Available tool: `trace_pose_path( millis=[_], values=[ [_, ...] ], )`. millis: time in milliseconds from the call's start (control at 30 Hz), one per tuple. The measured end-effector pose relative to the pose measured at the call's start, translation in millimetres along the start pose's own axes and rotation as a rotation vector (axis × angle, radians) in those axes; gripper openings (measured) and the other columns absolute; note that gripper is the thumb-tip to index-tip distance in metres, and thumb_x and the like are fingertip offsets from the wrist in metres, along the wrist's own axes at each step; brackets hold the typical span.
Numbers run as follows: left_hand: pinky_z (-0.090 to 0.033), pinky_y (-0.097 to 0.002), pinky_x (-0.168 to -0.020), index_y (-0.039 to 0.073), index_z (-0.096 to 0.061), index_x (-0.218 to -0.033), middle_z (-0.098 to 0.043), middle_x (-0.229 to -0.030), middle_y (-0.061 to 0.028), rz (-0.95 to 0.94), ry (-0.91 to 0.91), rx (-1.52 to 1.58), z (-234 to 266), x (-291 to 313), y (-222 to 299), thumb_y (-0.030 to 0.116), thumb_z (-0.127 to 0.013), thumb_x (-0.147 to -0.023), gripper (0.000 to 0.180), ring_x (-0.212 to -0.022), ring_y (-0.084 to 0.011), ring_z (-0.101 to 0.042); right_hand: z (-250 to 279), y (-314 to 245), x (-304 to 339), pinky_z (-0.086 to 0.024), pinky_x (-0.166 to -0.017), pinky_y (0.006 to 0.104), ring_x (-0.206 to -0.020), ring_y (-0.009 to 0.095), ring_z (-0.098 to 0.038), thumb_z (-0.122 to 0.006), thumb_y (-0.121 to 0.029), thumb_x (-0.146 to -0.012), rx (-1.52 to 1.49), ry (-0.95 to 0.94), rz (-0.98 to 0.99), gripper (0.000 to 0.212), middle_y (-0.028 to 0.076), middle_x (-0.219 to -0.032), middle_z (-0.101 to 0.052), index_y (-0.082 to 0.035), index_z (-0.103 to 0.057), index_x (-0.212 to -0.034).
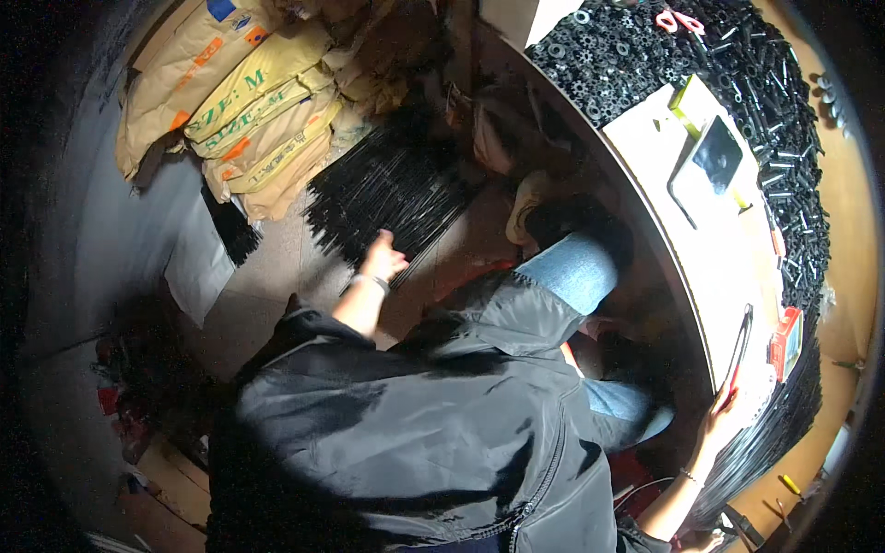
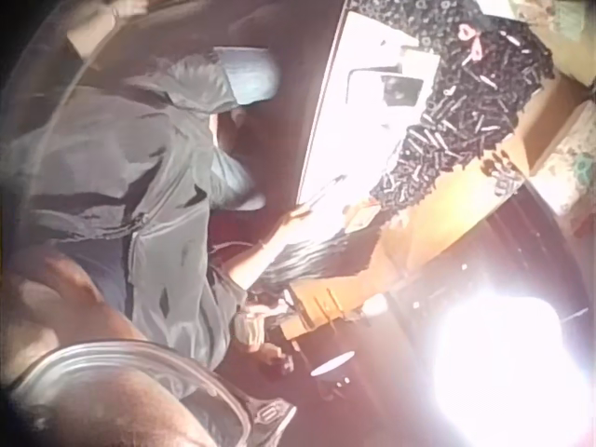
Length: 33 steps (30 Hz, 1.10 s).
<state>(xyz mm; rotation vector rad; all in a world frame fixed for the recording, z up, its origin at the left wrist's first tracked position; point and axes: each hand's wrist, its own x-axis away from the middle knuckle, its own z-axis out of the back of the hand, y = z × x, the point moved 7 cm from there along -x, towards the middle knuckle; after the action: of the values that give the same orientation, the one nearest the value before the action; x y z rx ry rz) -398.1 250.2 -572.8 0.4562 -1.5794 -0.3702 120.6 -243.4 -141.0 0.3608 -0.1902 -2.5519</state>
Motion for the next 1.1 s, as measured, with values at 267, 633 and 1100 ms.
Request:
trace_pose_path(
  millis=[267, 633, 1100],
  values=[
    [-0.050, -0.0271, -0.074, 0.002, -0.051, -0.122, -0.062, -0.105, -0.0114, -0.573, -0.614, -0.596, -204, 121, 26, 0.016, -0.056, -0.088, 0.037, -0.089, -0.0147, -0.060, 60, -73, -22, -0.047, -0.084, 0.0388, -0.091, 0.028, -0.063, -0.060, -0.024, -0.079, -0.223, 0.044, -0.110, 0.034, 0.013, -0.094, -0.067, -0.011, -0.063, -0.111],
    [-0.048, -0.0230, -0.072, 0.000, -0.059, -0.105, -0.065, -0.088, -0.0061, -0.933, -1.243, -0.880, -368, 398, 6, 0.011, -0.050, -0.093, 0.018, -0.076, -0.0092, -0.059, 60, 221, 88, -0.044, -0.082, 0.0412, -0.091, 0.032, -0.054, -0.067, -0.021, -0.078, 0.011, 0.331, -0.633, 0.022, 0.014, -0.093, -0.059, -0.002, -0.063, -0.089],
    [-0.048, -0.0235, -0.075, -0.003, -0.060, -0.102, -0.066, -0.088, -0.0096, -0.899, -1.284, -1.063, -404, 452, -36, 0.007, -0.053, -0.091, 0.017, -0.082, -0.0121, -0.062, 16, 416, 106, -0.044, -0.092, 0.0463, -0.107, 0.038, -0.054, -0.057, -0.017, -0.084, -0.102, 0.040, -1.199, 0.030, 0.021, -0.112, -0.058, -0.002, -0.057, -0.110]
  ],
)
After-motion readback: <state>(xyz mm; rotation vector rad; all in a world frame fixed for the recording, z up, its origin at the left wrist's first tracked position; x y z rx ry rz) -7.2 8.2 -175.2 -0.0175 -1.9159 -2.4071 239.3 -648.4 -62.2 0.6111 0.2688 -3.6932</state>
